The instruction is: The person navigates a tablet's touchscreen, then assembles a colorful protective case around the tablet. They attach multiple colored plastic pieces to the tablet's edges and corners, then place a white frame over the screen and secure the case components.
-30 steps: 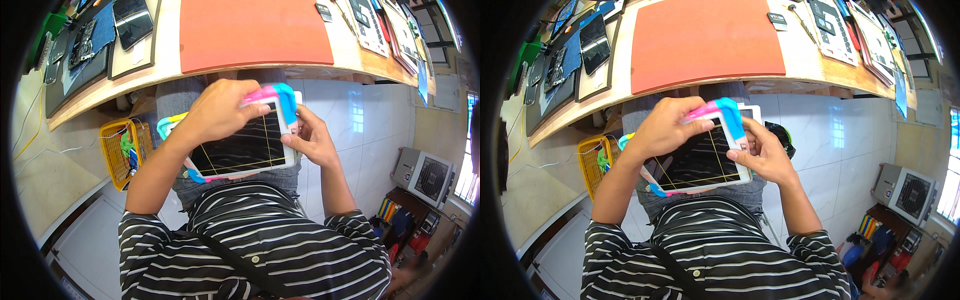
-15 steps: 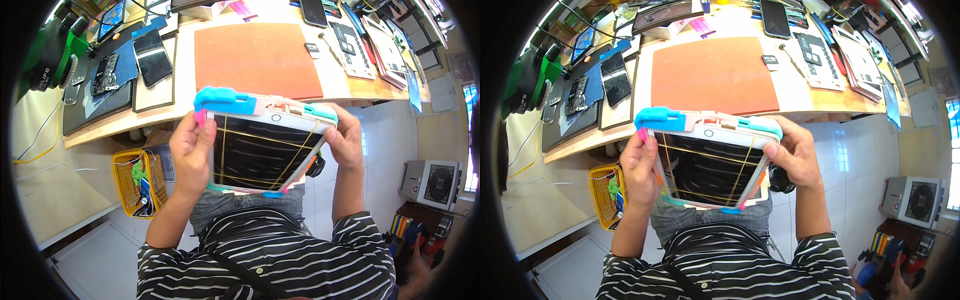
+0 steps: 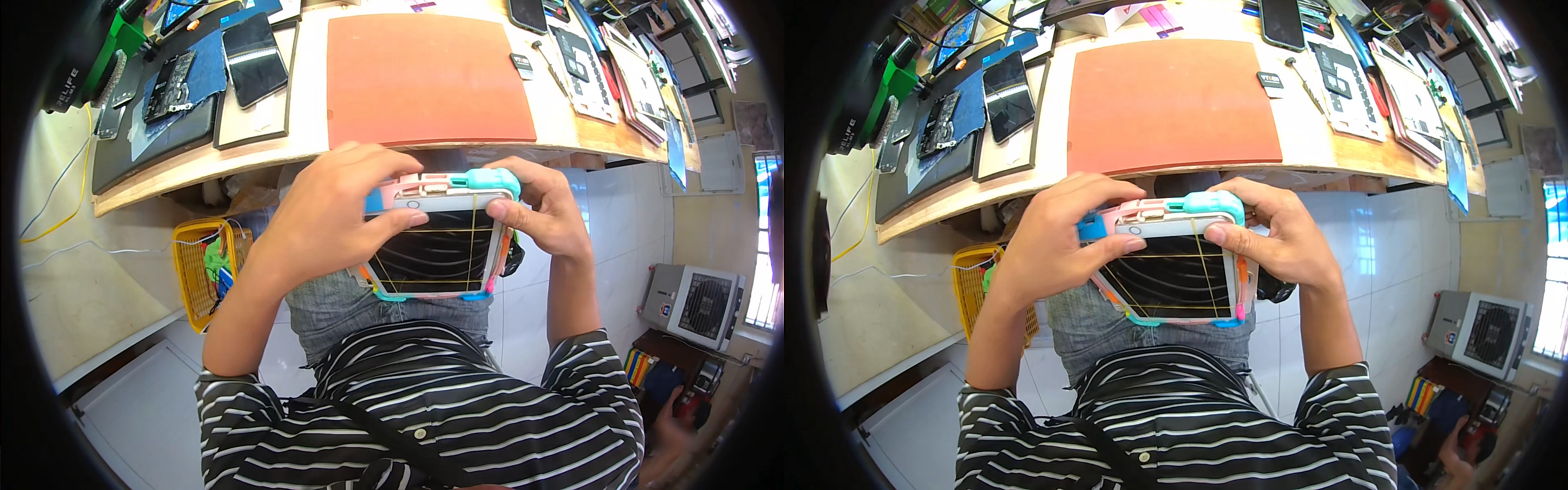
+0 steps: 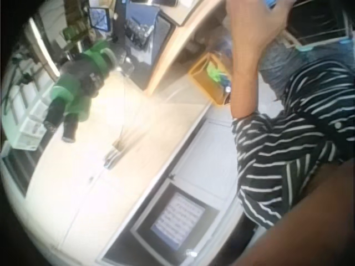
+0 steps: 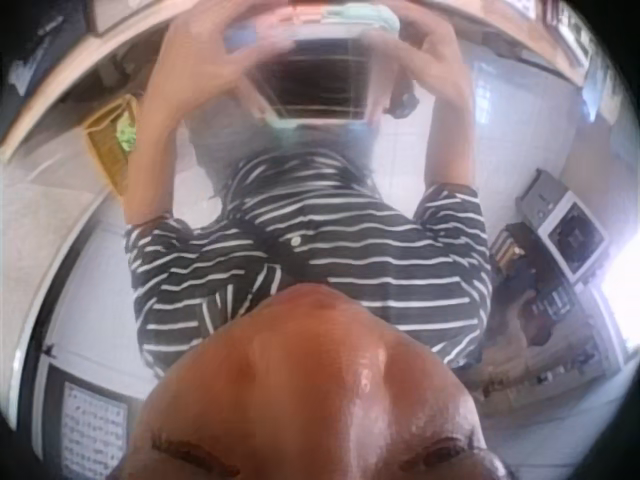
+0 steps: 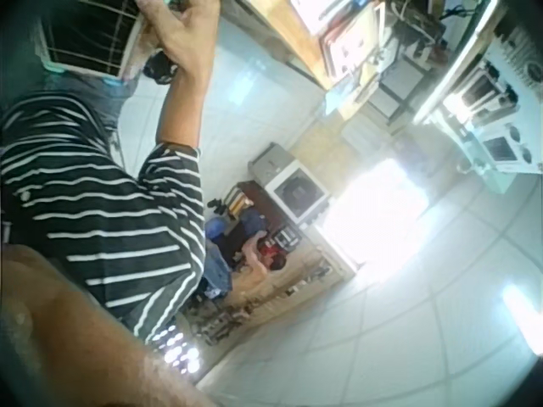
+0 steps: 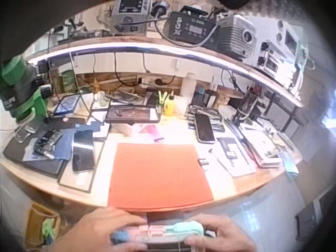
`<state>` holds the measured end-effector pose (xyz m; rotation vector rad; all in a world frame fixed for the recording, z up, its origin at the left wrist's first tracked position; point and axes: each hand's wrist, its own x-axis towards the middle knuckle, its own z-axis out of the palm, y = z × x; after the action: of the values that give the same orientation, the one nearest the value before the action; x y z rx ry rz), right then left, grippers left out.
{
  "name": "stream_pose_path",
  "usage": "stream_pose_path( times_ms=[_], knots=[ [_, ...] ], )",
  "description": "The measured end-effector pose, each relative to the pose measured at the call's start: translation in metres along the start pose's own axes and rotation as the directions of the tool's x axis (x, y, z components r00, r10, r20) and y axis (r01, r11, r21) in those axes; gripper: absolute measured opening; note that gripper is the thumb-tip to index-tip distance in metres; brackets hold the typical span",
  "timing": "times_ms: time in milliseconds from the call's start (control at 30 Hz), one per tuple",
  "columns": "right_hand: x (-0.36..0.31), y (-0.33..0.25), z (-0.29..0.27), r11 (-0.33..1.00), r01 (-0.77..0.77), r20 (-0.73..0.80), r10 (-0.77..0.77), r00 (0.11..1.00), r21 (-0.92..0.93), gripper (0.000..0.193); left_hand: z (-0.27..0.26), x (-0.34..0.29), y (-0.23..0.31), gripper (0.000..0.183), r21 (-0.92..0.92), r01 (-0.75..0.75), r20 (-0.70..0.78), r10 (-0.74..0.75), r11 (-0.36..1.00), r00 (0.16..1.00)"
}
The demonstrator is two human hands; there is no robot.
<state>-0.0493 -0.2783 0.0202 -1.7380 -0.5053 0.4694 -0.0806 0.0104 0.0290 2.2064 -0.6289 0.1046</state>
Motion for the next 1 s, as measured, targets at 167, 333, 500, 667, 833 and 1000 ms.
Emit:
stream_pose_path(
  times_ms=[167,333,500,667,833,1000],
  knots=[
    [-0.004,0.007,-0.001,0.990,-0.029,-0.010,0.031,0.999,0.137,0.045,-0.001,0.020,-0.002,0.019,-0.257,0.178,0.178,-0.135,0.950,0.975],
    [-0.003,0.009,0.021,0.917,-0.025,-0.126,0.082,0.989,0.397,0.052,0.007,0.020,-0.008,0.016,-0.252,0.126,0.097,-0.104,0.960,0.990],
    [-0.003,0.027,0.029,0.908,0.031,-0.183,0.051,0.982,0.417,0.055,0.002,0.020,-0.008,0.022,-0.211,0.289,0.176,-0.255,0.934,0.951],
    [-0.005,0.034,0.034,0.889,0.070,-0.241,0.047,0.969,0.453,0.052,-0.007,0.030,-0.025,0.026,-0.493,0.378,0.296,-0.257,0.784,0.920],
    [-0.009,0.037,0.034,0.895,0.110,-0.264,0.009,0.964,0.433,0.051,-0.016,0.026,-0.025,0.024,-0.464,0.373,0.355,-0.217,0.803,0.909],
    [-0.010,0.040,0.034,0.901,0.131,-0.264,-0.018,0.964,0.414,0.052,-0.021,0.030,-0.021,0.028,-0.320,0.380,0.465,-0.206,0.868,0.861]
  ],
)
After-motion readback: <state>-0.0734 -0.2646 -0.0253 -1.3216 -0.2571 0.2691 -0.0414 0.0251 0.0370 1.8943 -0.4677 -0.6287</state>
